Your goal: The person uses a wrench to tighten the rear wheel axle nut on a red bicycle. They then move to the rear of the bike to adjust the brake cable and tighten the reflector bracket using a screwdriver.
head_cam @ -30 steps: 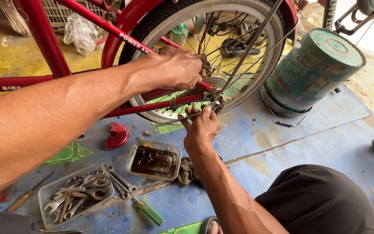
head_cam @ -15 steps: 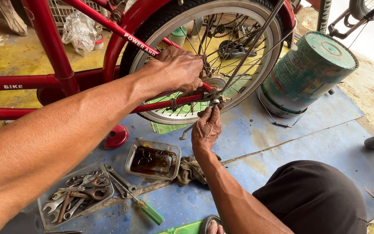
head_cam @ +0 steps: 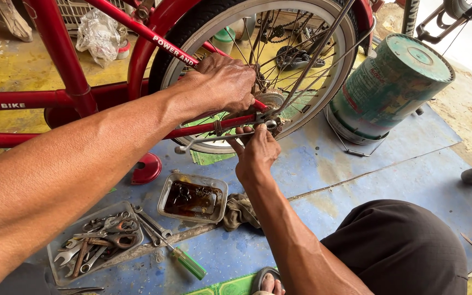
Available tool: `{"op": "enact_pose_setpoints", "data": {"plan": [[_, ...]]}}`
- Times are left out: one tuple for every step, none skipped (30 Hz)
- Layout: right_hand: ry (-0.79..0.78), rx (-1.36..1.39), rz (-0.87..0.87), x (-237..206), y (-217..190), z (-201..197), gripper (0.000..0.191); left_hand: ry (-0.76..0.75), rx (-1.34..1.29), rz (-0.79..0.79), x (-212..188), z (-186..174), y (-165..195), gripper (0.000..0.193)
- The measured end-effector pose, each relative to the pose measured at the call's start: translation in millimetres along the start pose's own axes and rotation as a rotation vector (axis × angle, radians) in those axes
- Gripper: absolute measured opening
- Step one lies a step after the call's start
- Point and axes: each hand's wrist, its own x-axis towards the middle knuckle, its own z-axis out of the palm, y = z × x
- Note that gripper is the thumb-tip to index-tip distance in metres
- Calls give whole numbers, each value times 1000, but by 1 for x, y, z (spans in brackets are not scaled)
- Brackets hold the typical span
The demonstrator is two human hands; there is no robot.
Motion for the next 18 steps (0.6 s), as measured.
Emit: {"op": "enact_pose_setpoints", "data": {"plan": [[28, 30, 31, 0, -4, 2, 23, 2, -1, -4, 0, -1, 1, 27], [55, 59, 62, -1, -7, 4, 20, 4, -3, -8, 0, -2, 2, 28], [84, 87, 94, -2, -10, 5, 18, 5, -5, -11, -1, -3, 2, 29], [68, 107, 113, -2, -12, 6, 18, -16, -23, -29, -2, -4, 4, 30], [51, 127, 132, -2, -15, 8, 18, -36, -41, -47, -3, -6, 5, 31], [33, 147, 151, -2, -18, 9, 19, -55, -59, -66, -4, -8, 6, 32], [55, 174, 166, -2, -20, 11, 18, -58, -52, -58, -5, -9, 6, 32], [78, 200, 182, -2, -23, 11, 17, -61, -46, -51, -6, -10, 6, 32], [101, 226, 198, -1, -26, 13, 17, -64, -40, -43, -7, -10, 6, 32], [122, 255, 219, 0, -28, 14, 16, -62, -44, -48, -8, -11, 6, 32], [142, 284, 240, 0, -30, 15, 16, -59, -47, -53, -8, -11, 7, 32], [163, 313, 261, 1, -32, 16, 16, -55, -50, -58, -8, -11, 7, 33], [156, 344, 275, 2, -35, 16, 18, -64, -39, -64, -6, -11, 8, 35], [149, 373, 289, 3, -37, 16, 20, -74, -30, -71, -5, -11, 8, 39], [142, 402, 304, 3, -39, 16, 23, -83, -20, -78, -4, -11, 9, 42], [127, 415, 310, 3, -41, 16, 20, -89, -18, -86, -3, -10, 10, 42], [111, 429, 315, 4, -43, 17, 18, -94, -15, -94, -2, -10, 11, 42], [97, 442, 320, 4, -45, 17, 15, -100, -14, -101, -1, -10, 11, 42]]}}
